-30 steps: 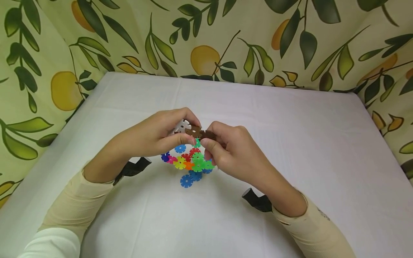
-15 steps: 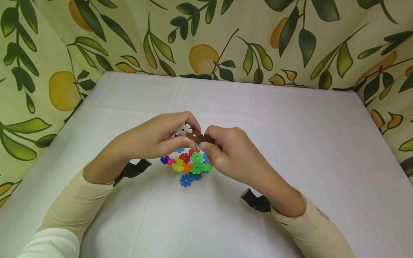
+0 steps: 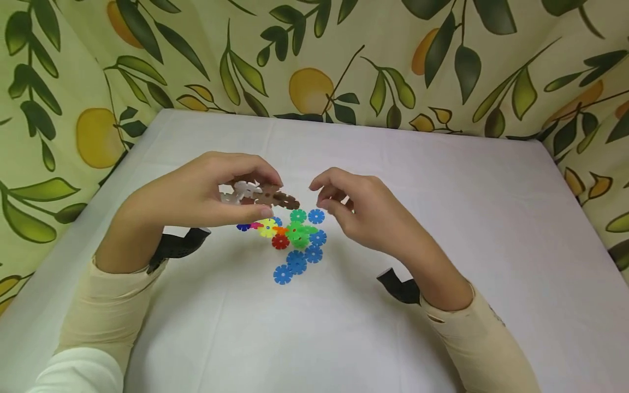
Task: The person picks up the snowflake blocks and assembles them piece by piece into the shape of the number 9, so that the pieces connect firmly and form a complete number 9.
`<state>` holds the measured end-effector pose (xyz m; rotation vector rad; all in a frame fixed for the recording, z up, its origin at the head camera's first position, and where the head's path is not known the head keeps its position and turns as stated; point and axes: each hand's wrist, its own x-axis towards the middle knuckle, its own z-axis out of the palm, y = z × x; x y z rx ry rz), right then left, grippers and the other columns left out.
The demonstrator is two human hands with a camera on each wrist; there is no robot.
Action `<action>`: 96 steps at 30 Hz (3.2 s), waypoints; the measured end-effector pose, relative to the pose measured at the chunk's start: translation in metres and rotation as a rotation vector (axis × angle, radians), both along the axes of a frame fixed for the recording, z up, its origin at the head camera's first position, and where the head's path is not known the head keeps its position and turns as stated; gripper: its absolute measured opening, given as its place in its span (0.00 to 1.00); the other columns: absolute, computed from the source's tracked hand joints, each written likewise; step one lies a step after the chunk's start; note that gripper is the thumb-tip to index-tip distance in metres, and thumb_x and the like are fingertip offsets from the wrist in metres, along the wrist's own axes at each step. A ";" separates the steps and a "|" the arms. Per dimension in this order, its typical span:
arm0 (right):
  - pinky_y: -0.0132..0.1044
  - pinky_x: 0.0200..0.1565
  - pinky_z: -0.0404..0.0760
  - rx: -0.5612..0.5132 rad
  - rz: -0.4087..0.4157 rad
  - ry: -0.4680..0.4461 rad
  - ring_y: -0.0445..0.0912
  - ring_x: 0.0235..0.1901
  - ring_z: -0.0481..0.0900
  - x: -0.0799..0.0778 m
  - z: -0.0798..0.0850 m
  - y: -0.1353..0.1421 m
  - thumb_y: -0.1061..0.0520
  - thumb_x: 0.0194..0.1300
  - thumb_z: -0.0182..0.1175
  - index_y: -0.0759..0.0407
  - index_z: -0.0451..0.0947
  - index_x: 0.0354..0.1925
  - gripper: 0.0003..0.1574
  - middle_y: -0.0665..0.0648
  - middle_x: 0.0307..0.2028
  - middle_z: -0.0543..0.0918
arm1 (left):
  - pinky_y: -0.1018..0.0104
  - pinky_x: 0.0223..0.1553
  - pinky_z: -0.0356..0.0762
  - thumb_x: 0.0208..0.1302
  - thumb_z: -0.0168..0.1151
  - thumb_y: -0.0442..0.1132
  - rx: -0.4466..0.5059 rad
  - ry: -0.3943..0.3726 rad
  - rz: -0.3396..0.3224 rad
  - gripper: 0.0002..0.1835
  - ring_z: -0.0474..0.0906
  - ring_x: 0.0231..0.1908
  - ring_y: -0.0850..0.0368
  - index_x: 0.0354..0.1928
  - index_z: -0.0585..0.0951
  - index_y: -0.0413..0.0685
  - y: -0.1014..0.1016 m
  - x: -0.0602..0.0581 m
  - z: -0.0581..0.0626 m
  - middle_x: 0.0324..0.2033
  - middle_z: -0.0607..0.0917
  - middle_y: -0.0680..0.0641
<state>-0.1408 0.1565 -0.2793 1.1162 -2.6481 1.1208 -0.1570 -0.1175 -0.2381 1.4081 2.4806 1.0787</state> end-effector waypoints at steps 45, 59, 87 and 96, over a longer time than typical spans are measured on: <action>0.36 0.33 0.75 0.590 0.066 -0.144 0.45 0.30 0.74 -0.028 -0.058 -0.072 0.44 0.61 0.72 0.54 0.81 0.41 0.18 0.53 0.35 0.75 | 0.65 0.29 0.74 0.67 0.61 0.36 -0.054 0.075 -0.067 0.04 0.73 0.29 0.64 0.41 0.83 0.49 -0.020 -0.002 0.005 0.36 0.80 0.56; 0.38 0.35 0.77 0.628 -0.050 -0.226 0.49 0.31 0.75 -0.025 -0.055 -0.080 0.55 0.60 0.74 0.57 0.79 0.39 0.15 0.56 0.36 0.73 | 0.66 0.30 0.74 0.67 0.62 0.36 -0.055 0.112 -0.072 0.04 0.73 0.30 0.65 0.41 0.83 0.48 -0.019 -0.003 0.006 0.35 0.81 0.56; 0.40 0.36 0.78 0.351 0.064 -0.338 0.47 0.32 0.76 -0.043 -0.056 -0.051 0.66 0.61 0.64 0.56 0.83 0.35 0.07 0.50 0.30 0.81 | 0.66 0.32 0.76 0.67 0.62 0.36 -0.072 0.101 -0.067 0.04 0.74 0.30 0.65 0.41 0.83 0.48 -0.017 -0.004 0.005 0.37 0.81 0.57; 0.39 0.34 0.80 -0.022 -0.017 -0.257 0.50 0.29 0.79 -0.039 -0.030 -0.033 0.63 0.69 0.63 0.61 0.77 0.39 0.03 0.54 0.29 0.83 | 0.65 0.32 0.76 0.69 0.61 0.36 -0.059 0.095 0.002 0.04 0.74 0.31 0.63 0.42 0.83 0.48 -0.017 -0.004 0.007 0.36 0.81 0.57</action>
